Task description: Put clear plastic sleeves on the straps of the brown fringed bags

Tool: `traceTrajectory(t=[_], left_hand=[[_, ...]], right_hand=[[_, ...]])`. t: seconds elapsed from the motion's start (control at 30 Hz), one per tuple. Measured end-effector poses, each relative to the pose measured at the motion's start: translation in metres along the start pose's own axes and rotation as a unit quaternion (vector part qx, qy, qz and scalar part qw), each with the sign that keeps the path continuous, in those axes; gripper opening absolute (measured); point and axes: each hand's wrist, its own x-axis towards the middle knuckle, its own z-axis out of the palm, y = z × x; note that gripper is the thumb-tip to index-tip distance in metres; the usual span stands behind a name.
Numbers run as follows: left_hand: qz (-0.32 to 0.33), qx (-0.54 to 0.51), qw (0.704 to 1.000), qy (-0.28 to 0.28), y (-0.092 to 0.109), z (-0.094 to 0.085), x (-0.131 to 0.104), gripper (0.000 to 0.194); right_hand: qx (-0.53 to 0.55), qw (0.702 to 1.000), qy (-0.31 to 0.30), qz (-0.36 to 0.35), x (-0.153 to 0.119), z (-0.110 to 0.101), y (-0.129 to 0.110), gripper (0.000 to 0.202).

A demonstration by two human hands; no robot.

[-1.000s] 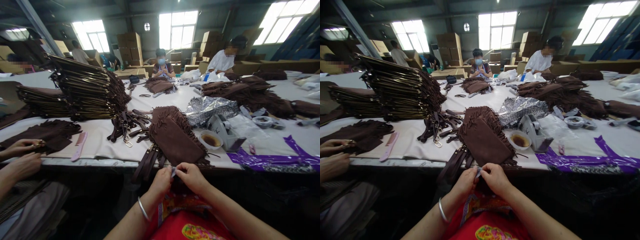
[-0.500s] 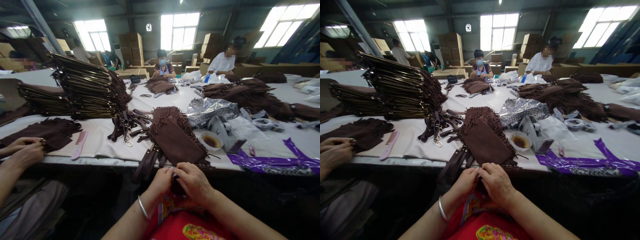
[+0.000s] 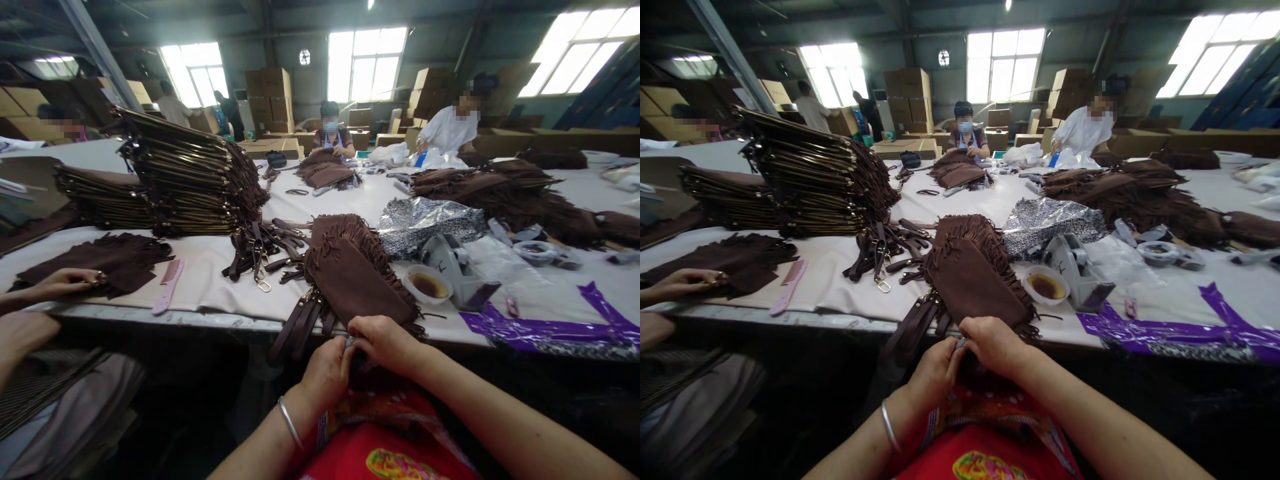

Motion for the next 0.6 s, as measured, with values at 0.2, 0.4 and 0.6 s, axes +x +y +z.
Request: traceTrajectory(t=[0.2, 0.4, 0.6], left_hand=[[-0.015, 0.081, 0.997, 0.005, -0.001, 0.0, -0.001, 0.039], [-0.041, 0.151, 0.988, 0.001, 0.001, 0.001, 0.002, 0.034], [-0.105, -0.055, 0.993, -0.021, 0.007, 0.002, 0.012, 0.034]], right_hand=[[-0.106, 0.986, -0.023, -0.124, 0.006, 0.003, 0.007, 0.012], [-0.2, 0.964, 0.023, -0.173, 0.002, 0.014, 0.006, 0.012], [-0.198, 0.963, 0.089, -0.16, -0.007, 0.018, 0.005, 0.016]])
